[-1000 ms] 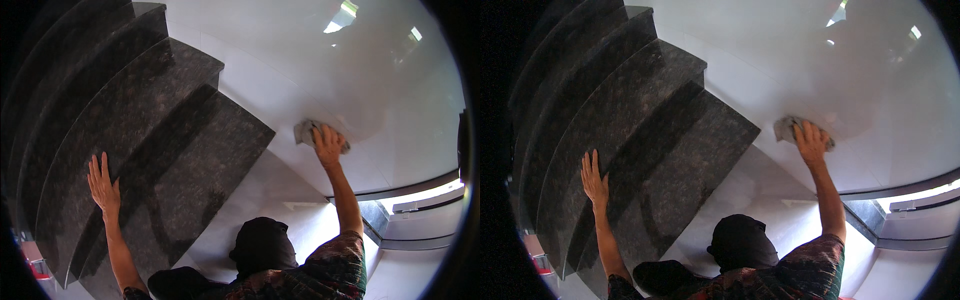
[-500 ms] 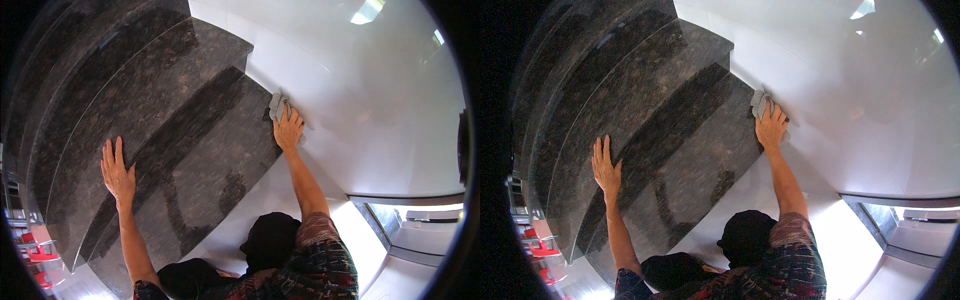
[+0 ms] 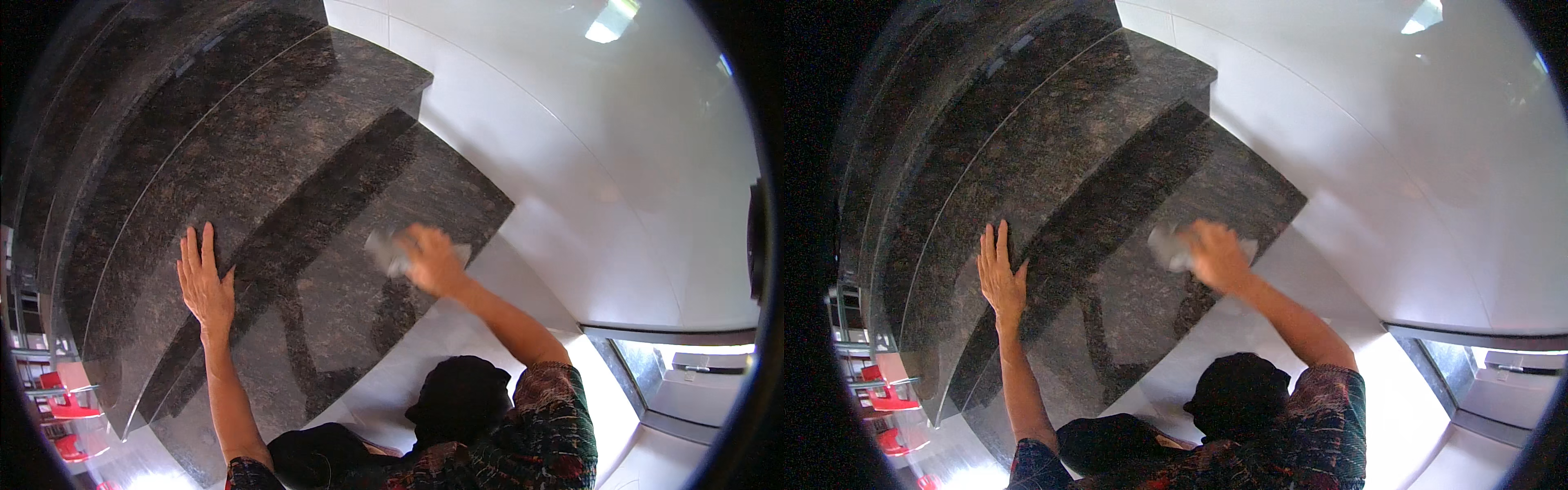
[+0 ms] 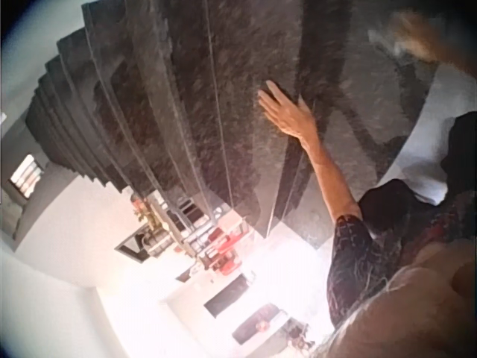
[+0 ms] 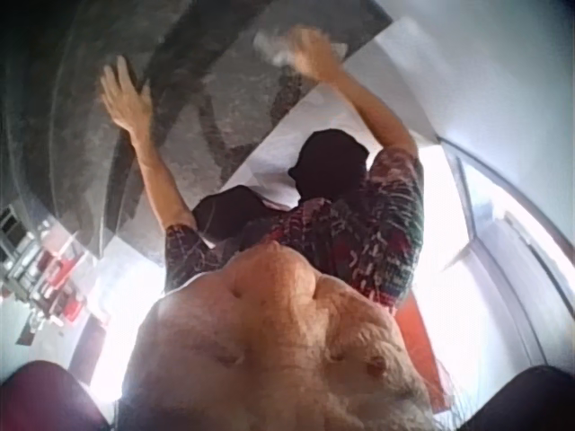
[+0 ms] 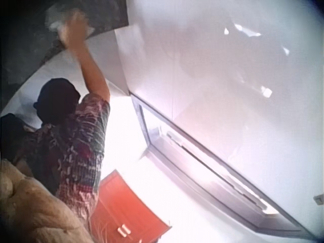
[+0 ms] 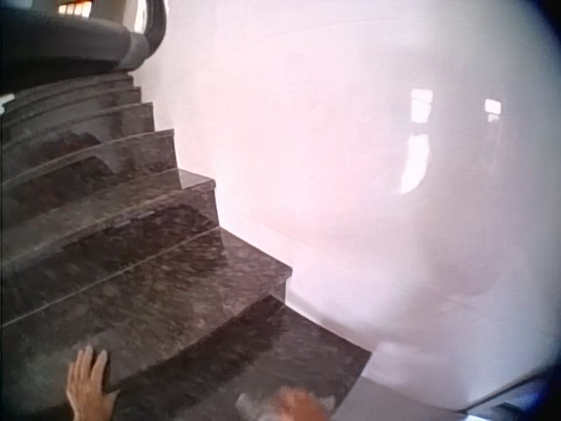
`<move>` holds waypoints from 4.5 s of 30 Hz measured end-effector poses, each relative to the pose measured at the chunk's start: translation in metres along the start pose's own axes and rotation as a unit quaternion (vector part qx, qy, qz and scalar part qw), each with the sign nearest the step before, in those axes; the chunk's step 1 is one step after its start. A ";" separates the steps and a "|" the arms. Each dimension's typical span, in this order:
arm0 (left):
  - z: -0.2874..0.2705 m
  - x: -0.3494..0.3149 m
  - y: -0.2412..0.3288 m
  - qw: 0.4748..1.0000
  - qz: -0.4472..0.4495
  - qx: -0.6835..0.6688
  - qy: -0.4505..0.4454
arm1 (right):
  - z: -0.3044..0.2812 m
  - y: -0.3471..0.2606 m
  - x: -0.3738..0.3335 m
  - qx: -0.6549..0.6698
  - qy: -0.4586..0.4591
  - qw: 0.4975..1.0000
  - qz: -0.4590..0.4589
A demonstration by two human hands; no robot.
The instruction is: The person wipes a white wall with a cloth, then moves to a staircase and wipes each step. The person uses a cloth to clean the surfaces.
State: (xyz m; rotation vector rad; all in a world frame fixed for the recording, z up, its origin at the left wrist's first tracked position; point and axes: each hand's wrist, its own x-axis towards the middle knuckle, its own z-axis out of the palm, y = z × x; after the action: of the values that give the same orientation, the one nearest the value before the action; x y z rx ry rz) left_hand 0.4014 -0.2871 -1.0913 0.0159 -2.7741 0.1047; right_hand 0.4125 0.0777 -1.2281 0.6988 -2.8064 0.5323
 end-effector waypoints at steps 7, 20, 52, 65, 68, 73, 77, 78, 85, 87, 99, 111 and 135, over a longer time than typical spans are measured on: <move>-0.003 0.002 0.003 1.000 -0.008 -0.006 -0.001 | 0.007 0.105 0.108 -0.109 0.102 0.939 0.310; -0.002 0.001 0.002 1.000 -0.014 -0.012 -0.004 | 0.046 -0.067 0.120 0.016 -0.080 0.979 0.189; 0.015 0.000 -0.011 0.999 0.044 0.018 0.013 | 0.054 0.122 -0.078 0.634 0.348 0.440 0.533; 0.009 0.000 -0.005 1.000 0.023 0.003 0.003 | 0.054 -0.043 -0.129 0.529 -0.199 0.776 0.280; 0.007 0.002 0.000 1.000 0.024 -0.003 -0.004 | 0.031 -0.045 -0.140 0.540 -0.223 0.795 0.164; -0.001 -0.008 0.000 1.000 0.004 0.006 0.005 | -0.090 -0.021 -0.107 0.542 -0.249 0.790 0.143; -0.005 -0.036 0.033 0.990 0.071 -0.042 0.110 | -0.093 0.026 -0.070 0.261 -0.021 0.910 0.322; 0.002 -0.051 0.037 0.988 0.104 -0.058 0.097 | -0.076 0.041 -0.063 0.030 0.100 0.977 0.187; 0.039 -0.145 0.014 0.965 0.102 -0.135 -0.200 | -0.009 0.013 0.023 -0.123 0.130 0.973 0.146; 0.046 -0.164 0.008 0.961 0.078 -0.128 -0.231 | 0.000 -0.010 0.052 -0.097 0.106 0.984 0.106; 0.049 -0.173 0.007 0.959 0.040 -0.135 -0.246 | 0.048 -0.071 0.101 0.036 0.019 0.989 -0.139; 0.042 -0.172 0.004 0.958 0.026 -0.168 -0.229 | 0.054 0.002 0.152 -0.236 0.121 0.902 0.340; 0.044 -0.182 -0.028 0.914 -0.198 -0.354 -0.006 | 0.095 -0.247 0.082 0.367 -0.144 0.892 -0.222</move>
State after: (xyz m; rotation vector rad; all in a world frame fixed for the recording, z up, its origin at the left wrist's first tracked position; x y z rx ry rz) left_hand 0.5559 -0.3184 -1.1954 0.3842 -2.5896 -0.9937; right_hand 0.4515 -0.1967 -1.2202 1.6183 -2.4837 1.5159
